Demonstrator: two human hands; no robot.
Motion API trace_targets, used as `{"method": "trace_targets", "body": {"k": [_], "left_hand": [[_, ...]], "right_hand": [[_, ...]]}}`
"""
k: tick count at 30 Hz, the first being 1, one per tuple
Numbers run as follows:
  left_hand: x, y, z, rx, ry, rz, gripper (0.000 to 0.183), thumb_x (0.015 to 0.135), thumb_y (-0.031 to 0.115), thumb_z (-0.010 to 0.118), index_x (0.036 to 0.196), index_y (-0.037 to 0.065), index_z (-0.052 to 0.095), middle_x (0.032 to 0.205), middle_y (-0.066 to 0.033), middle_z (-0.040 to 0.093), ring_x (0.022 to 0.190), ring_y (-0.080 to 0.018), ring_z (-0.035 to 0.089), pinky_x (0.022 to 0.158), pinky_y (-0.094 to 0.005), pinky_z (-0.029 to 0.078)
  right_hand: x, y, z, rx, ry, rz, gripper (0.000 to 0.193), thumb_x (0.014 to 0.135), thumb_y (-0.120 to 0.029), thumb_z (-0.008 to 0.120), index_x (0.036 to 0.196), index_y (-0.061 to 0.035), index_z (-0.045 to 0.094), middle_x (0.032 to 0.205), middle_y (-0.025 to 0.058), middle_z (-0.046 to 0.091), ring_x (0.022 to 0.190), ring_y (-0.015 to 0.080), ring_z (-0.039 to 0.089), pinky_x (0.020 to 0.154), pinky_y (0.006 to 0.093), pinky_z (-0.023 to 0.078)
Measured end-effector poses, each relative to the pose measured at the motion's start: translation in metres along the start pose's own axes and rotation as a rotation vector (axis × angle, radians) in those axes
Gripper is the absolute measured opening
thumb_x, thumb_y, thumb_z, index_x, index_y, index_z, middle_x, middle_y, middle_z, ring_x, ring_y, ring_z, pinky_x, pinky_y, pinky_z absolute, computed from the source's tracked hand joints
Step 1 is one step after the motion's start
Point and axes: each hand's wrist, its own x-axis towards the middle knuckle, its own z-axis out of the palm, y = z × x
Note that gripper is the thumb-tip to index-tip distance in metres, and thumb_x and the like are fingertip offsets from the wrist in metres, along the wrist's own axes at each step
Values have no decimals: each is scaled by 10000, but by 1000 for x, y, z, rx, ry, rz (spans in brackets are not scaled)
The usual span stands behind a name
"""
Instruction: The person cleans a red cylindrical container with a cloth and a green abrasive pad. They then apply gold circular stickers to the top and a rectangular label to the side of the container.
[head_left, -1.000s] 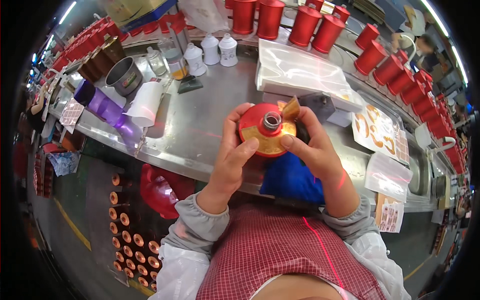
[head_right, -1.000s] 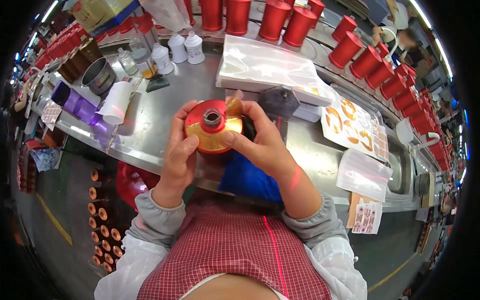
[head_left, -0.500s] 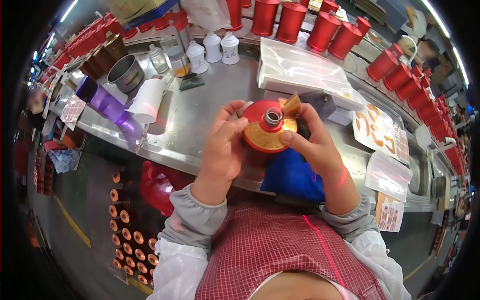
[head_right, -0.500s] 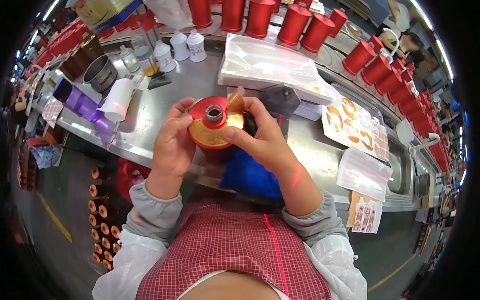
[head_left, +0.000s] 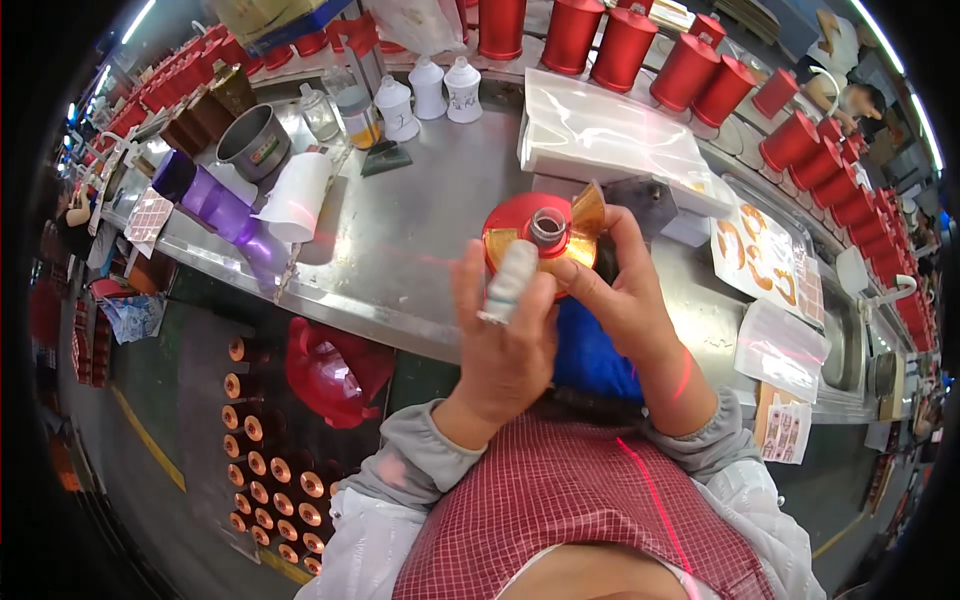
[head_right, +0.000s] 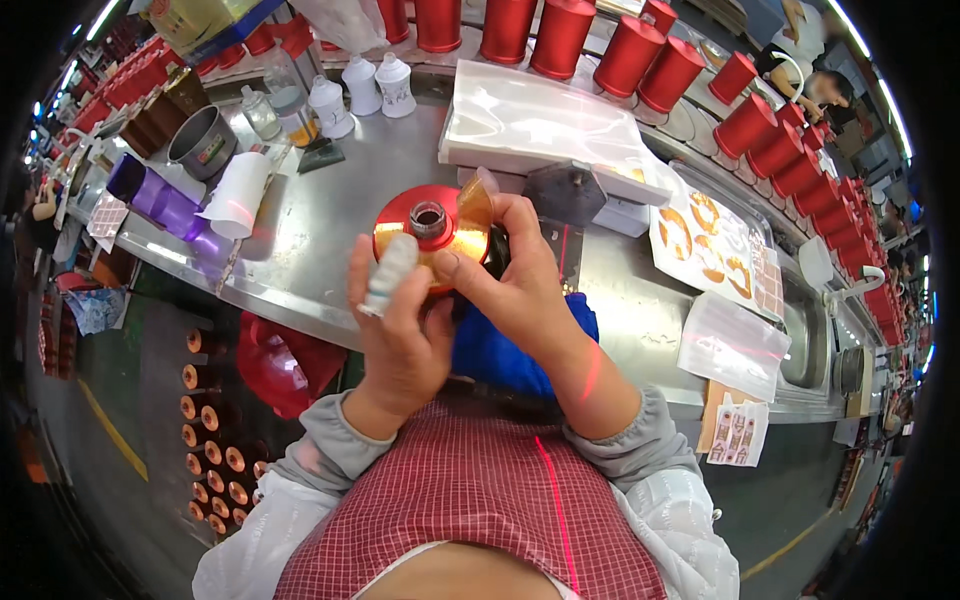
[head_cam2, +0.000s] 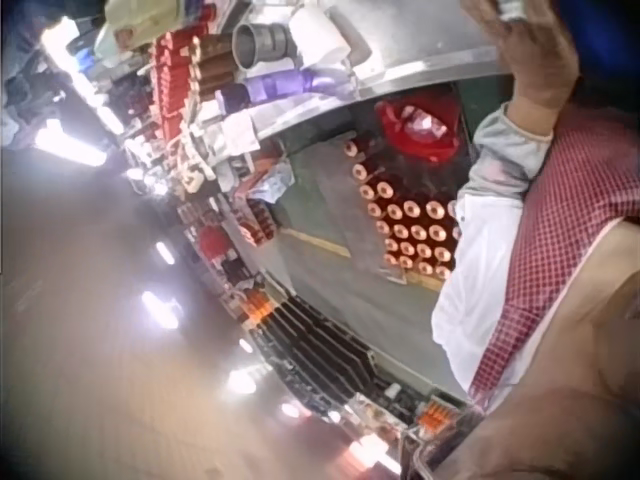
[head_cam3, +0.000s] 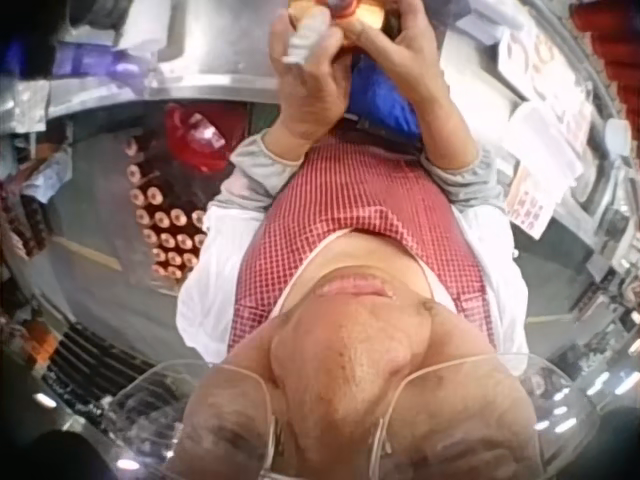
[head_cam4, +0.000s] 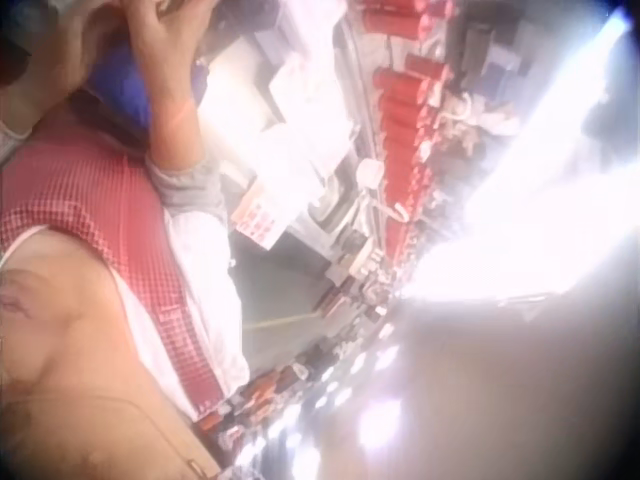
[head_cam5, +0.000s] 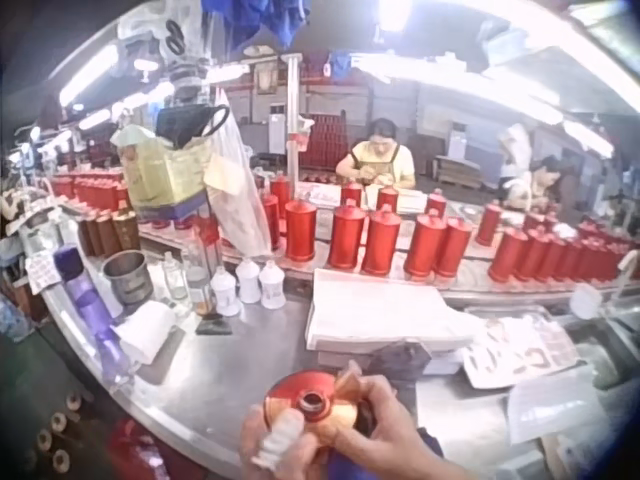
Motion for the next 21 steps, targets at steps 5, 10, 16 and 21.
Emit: {"method": "trace_targets", "body": {"k": [5,10,16,21], "left_hand": [[3,-11,-4,-341,-29,-25,459,827,78,666,1231,74,449,1302,-227,484,1271,-542,333,1047,-595,306],[5,0,9,-162,96,41,477,831,53,658,1228,79,397,1299,-228,463,1213,-553,396,1011,-648,331],[-2,-8,15,-51,122,100,457,814,14,663,1193,97,422,1316,-222,448,1247,-514,363,995,-619,356],[-5,13,15,-22,12,90,473,794,6,668,1197,133,456,1334,-198,446,1272,-497,310,988,-608,359]], "right_hand": [[-2,1,-5,43,-3,-2,431,878,-144,673,1222,-35,439,1138,43,541,1056,104,516,925,257,419],[-3,3,-4,14,7,33,383,913,-155,625,1237,-33,462,1134,38,525,1068,111,501,937,265,405],[10,1,-19,123,-84,38,342,930,-167,589,1237,-23,540,1076,41,471,1075,148,467,978,293,353],[9,6,-20,185,-81,66,300,941,-155,569,1207,-16,550,1091,45,492,1078,147,474,977,288,360]]}}
